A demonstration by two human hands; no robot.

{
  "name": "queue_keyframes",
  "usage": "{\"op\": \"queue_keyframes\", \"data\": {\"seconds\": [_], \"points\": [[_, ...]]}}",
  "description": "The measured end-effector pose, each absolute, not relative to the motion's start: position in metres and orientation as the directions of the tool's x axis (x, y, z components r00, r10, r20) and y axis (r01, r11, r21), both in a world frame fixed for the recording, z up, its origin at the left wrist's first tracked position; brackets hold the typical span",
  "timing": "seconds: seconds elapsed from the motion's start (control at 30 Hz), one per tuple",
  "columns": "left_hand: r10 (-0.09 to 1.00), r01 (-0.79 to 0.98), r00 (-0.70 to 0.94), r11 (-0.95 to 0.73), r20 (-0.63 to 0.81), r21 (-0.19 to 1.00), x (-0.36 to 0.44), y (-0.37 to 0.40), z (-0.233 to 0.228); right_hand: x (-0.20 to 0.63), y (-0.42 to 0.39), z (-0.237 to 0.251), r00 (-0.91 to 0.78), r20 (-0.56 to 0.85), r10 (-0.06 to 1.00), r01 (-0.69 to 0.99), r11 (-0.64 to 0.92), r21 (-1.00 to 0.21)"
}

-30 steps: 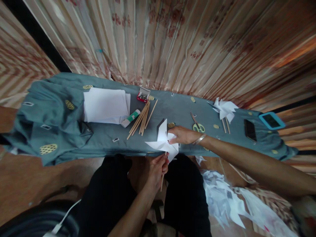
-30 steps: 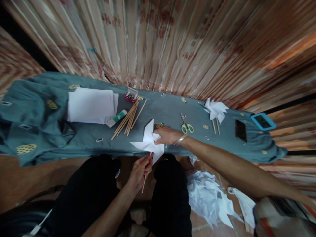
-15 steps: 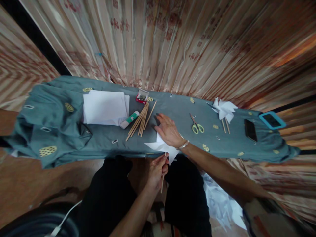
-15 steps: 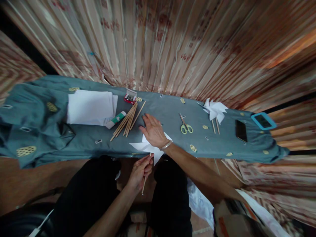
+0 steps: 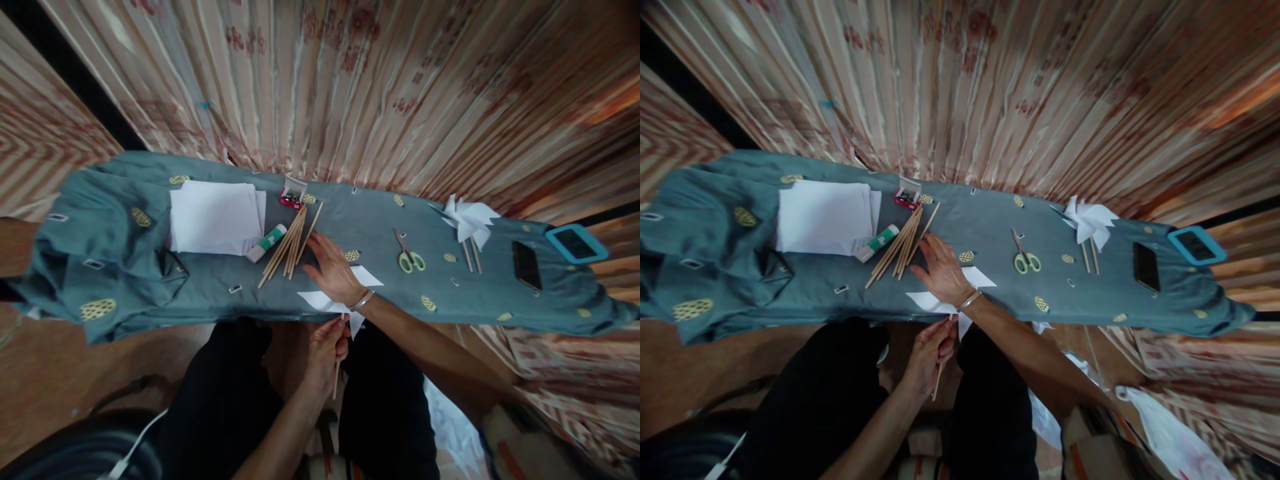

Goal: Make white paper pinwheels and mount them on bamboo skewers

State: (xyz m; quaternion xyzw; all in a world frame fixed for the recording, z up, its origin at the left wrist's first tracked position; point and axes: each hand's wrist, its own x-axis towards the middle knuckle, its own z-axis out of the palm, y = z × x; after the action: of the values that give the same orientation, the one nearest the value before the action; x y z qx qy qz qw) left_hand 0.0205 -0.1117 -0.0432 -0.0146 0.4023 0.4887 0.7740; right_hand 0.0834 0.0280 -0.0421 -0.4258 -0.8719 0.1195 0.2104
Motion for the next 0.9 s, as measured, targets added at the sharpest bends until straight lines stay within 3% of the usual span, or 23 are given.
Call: {"op": "queue_keyframes", "data": {"seconds": [0.33, 0.9], "points": [[0.769, -0.772, 0.185, 0.499, -0.612, 0.394, 0.022, -0.112, -0.043, 0.091, 0.026, -0.039, -0.620, 0.282, 0.732, 0.650, 0.681, -0.338], [0.756, -0.736, 0.187, 0.531, -0.628, 0.420, 0.021, -0.110, -0.047, 0.091, 0.028, -0.047, -0.641, 0.228, 0.732, 0.634, 0.674, -0.381]]}}
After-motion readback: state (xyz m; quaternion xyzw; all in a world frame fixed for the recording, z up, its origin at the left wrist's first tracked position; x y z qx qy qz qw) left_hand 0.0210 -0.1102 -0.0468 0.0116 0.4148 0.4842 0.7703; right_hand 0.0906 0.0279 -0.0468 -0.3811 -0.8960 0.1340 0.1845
